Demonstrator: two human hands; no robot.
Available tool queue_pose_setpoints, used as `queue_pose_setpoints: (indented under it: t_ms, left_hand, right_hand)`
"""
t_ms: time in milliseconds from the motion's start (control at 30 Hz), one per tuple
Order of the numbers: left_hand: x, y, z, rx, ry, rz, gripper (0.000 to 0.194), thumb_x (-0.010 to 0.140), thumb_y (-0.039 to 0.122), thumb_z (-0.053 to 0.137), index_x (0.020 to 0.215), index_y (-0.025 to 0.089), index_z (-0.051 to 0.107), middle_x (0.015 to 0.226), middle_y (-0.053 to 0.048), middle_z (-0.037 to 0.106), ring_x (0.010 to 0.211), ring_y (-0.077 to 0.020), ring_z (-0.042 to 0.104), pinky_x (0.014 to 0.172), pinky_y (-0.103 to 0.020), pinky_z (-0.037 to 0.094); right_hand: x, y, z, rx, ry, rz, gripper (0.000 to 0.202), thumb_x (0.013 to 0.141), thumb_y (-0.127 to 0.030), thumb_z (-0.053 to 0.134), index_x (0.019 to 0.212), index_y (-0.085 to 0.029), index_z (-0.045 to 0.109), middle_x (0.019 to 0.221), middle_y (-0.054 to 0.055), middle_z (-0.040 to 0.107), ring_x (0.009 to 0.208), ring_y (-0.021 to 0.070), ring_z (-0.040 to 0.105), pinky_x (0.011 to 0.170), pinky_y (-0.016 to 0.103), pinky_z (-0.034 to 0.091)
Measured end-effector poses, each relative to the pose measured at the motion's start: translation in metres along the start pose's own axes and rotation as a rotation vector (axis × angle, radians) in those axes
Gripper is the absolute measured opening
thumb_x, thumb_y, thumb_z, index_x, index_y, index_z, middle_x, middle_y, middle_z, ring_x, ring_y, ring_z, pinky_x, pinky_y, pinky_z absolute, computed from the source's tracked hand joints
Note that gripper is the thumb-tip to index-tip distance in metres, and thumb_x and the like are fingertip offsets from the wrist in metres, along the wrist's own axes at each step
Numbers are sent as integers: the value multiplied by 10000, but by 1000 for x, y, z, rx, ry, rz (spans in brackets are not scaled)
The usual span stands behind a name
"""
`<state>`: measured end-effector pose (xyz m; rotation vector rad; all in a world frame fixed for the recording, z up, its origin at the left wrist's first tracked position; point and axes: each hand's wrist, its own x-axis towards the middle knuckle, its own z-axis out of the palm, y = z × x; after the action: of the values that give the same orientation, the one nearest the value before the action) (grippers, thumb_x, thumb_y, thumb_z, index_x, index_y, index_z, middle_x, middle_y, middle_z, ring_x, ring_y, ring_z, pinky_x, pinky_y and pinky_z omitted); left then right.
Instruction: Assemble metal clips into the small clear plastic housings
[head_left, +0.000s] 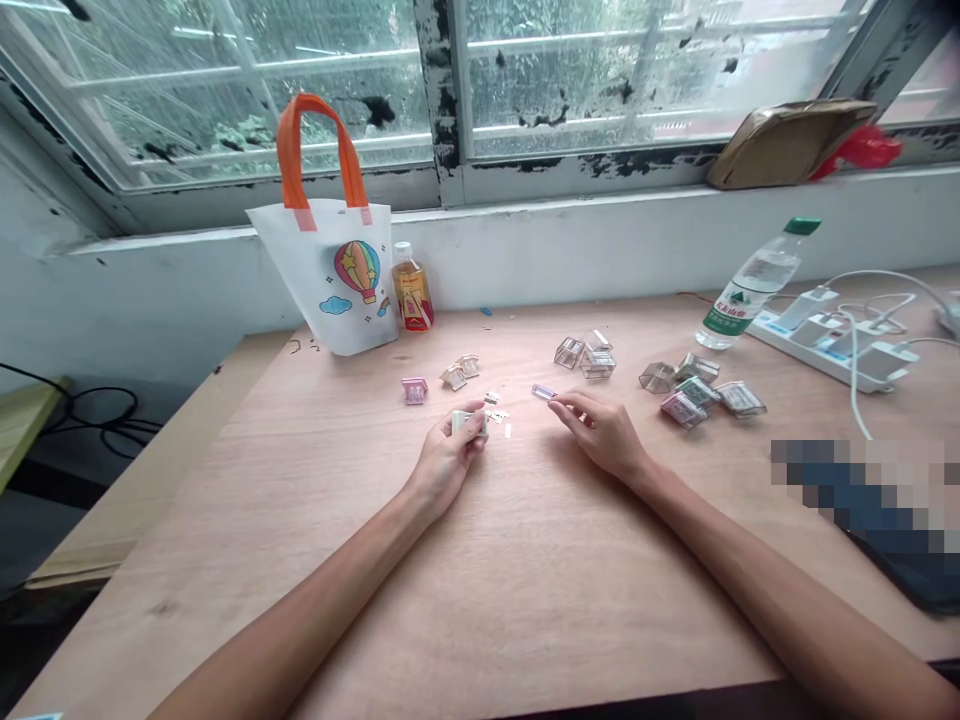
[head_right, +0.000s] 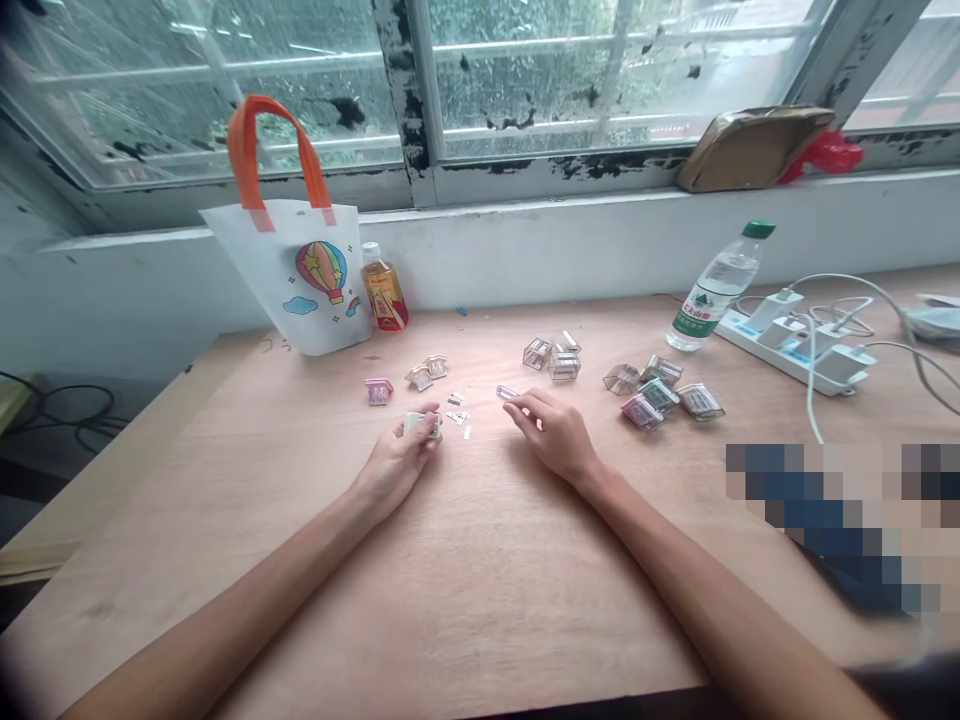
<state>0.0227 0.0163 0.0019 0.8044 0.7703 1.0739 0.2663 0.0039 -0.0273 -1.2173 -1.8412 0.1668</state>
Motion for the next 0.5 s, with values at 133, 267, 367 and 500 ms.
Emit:
queue_pose_setpoints:
  t_ms: [133, 267, 367, 500]
  left_hand:
    - [3, 4, -4, 37, 23, -4, 553, 691, 306, 918, 1154, 123, 677, 794, 22, 561, 647, -57, 484, 568, -189, 354]
    - [4, 6, -3, 51, 5, -12, 549, 708, 337, 910, 1159, 114, 691, 796, 17, 564, 631, -53, 485, 550, -185, 362]
    - [5, 8, -2, -25, -5, -72, 555, 785, 517, 821, 1116, 85, 710, 795, -12, 572, 614, -65, 495, 528, -188, 384]
    - [7, 10, -3, -123, -13, -114, 542, 876, 603, 683, 1037, 87, 719, 832, -58, 615, 604, -87, 512, 489, -199, 389]
  right_hand:
    - [5, 20, -9, -83, 111, 59, 273, 1026, -390, 512, 1043, -215, 720, 940, 71, 733, 703, 194, 628, 627, 333, 509]
    - [14, 41, -23, -334, 284, 76, 313, 1023, -334, 470, 1233, -227, 675, 1136, 120, 708, 986, 289, 644, 841, 428, 536]
    - [19, 57, -27, -486, 247, 52, 355, 1020, -298, 439, 1286, -217, 660, 1206, 132, 683, 1138, 327, 583, 977, 488, 493]
    - [24, 70, -23, -570, 198, 113, 392, 1030, -345, 402, 1245, -188, 689, 1313, 149, 623, 1177, 336, 534, 1013, 507, 467]
